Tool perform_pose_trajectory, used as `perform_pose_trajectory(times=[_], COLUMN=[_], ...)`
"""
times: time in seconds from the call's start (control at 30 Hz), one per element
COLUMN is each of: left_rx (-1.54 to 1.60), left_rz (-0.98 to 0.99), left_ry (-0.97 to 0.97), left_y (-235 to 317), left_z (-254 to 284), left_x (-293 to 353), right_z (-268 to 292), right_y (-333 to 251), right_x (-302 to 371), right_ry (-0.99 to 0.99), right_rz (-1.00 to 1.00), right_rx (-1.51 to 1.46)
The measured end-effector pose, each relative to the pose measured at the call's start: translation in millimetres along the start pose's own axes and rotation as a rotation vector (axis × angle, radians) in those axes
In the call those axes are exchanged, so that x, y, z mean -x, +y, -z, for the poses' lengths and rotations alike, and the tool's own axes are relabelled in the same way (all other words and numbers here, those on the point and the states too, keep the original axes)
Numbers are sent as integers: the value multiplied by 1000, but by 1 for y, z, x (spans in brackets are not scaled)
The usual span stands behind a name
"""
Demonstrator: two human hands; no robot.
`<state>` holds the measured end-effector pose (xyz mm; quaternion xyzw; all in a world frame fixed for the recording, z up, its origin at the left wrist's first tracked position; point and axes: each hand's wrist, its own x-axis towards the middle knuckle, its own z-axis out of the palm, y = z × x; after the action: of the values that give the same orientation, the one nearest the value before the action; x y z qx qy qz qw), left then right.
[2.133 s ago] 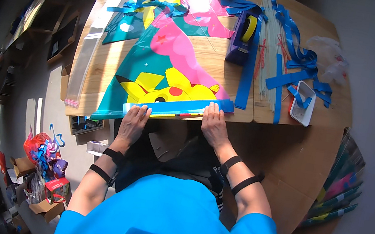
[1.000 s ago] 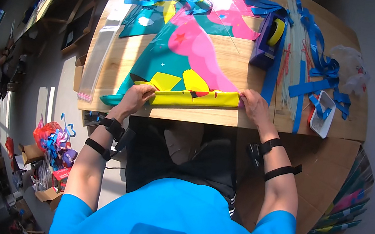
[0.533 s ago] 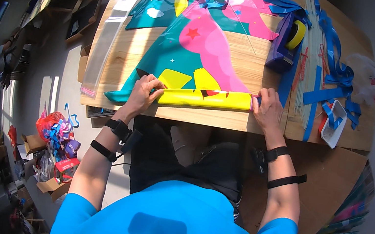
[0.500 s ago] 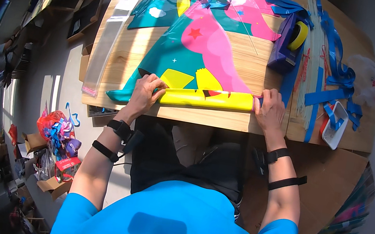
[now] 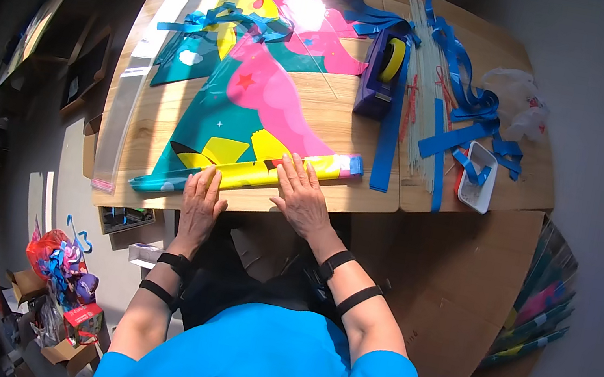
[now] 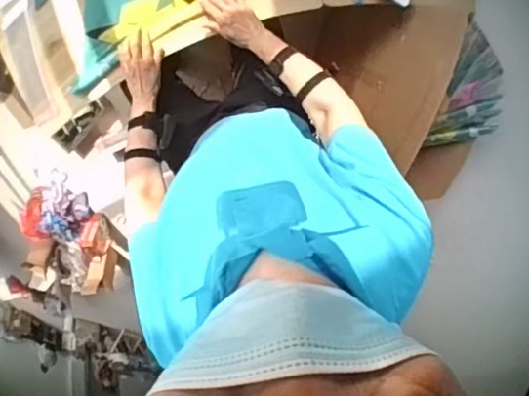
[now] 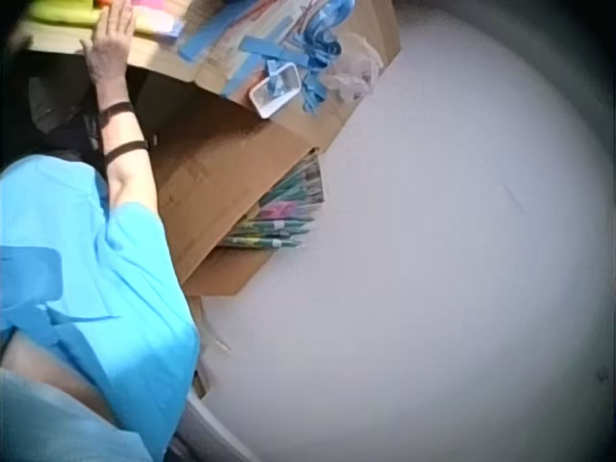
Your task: The person is assembling and folding a colorful kite, using tape to secure components on a desk.
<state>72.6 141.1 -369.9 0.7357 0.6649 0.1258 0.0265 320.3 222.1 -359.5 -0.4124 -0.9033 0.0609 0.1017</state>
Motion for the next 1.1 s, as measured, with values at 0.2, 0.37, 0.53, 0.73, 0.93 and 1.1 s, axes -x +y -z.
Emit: perform_pose_trajectory(times=[0.2,0.37,0.53,0.73,0.93,1.1], left_rx=[-55,-45,-69,26,67,39], left_rz=[-4,3,2,-32,70,116], left_ry=[-80,-63,-52,-9,-18,-51], left_y=[-7,-10,-13,-19,-50,-79], left_z=[-4,-1,-3,-2,13,21], left_x=[10,10,14,19,41,45], right_z=[-7,0,2,-14,-18,-20], right_y=[49,42,26,42,44,44], right_x=[29,18,-3,6,3,5], right_ry=[58,15,-22,-201,-164,-133], right_rz=[-188,-146,29,-49,-20,-14], right_rx=[120,224,185,107,111,109])
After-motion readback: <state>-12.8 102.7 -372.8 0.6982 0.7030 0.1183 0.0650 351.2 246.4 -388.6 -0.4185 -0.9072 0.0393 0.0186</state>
